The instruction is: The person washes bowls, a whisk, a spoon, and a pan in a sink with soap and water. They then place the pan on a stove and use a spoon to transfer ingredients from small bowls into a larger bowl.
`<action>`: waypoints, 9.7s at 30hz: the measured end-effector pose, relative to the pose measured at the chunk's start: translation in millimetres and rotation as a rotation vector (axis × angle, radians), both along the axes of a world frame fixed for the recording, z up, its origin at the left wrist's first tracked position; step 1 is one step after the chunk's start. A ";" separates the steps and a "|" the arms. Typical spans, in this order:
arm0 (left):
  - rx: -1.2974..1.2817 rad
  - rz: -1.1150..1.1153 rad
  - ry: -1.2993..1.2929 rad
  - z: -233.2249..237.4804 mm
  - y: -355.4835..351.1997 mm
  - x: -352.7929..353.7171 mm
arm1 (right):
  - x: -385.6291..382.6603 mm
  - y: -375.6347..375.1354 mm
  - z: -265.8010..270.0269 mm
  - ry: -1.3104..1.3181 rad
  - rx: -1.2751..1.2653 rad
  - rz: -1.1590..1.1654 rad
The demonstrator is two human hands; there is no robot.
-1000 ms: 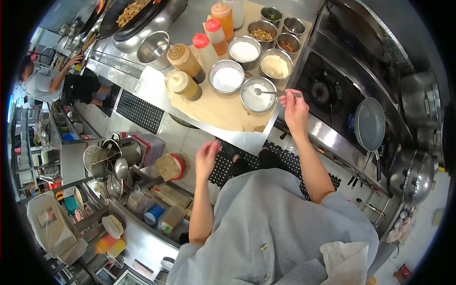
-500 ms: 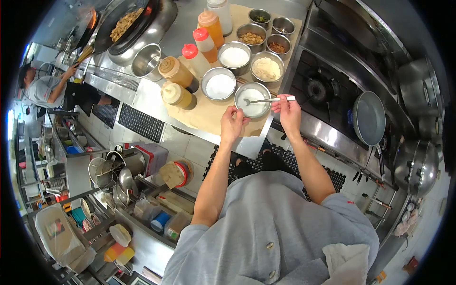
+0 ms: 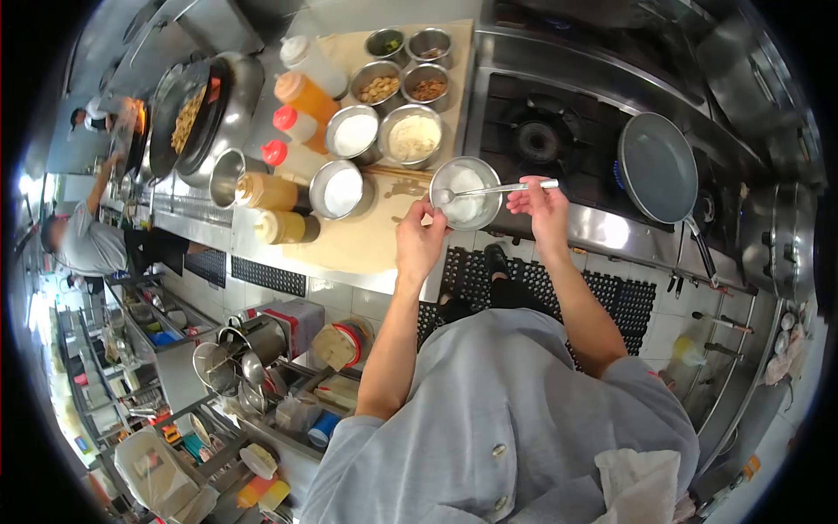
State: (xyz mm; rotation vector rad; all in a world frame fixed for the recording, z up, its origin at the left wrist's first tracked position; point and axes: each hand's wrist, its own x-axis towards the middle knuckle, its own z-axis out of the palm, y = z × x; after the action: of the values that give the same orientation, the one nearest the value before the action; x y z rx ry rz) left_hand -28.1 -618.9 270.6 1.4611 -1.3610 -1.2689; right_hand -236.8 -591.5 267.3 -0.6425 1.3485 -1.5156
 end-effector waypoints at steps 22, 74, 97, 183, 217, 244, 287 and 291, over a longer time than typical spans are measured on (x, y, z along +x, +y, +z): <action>0.160 -0.301 0.118 10.9 -27.8 -148.6 | -148.1 62.9 12.3 -0.029 -0.035 -0.420; 0.308 0.151 0.068 26.0 44.2 64.6 | 4.1 -97.8 50.4 0.585 -0.352 0.063; 0.312 0.299 0.052 11.2 50.0 134.4 | 41.8 -154.2 -9.7 0.413 -0.055 0.050; 0.296 0.365 0.401 -33.5 0.2 86.4 | 43.2 -29.5 67.7 0.539 -0.633 0.370; -0.044 0.400 -0.532 -47.7 31.2 161.1 | 123.1 -194.4 72.8 0.779 -0.523 0.227; 0.042 -0.098 -0.926 -44.8 13.0 156.8 | -75.2 -29.7 70.3 0.807 0.091 0.144; 0.271 -0.258 -1.120 -43.9 1.9 139.2 | -81.5 -7.1 44.3 0.652 -0.023 0.133; 0.274 -0.271 -1.066 -42.3 3.2 141.7 | -76.7 -14.4 52.2 0.718 -0.031 0.167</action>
State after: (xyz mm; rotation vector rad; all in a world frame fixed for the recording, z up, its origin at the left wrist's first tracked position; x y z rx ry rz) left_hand 113.6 -615.6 228.3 2.3765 -2.1625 -0.8252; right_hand -313.5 -605.9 319.6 -1.3705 1.7369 -1.2097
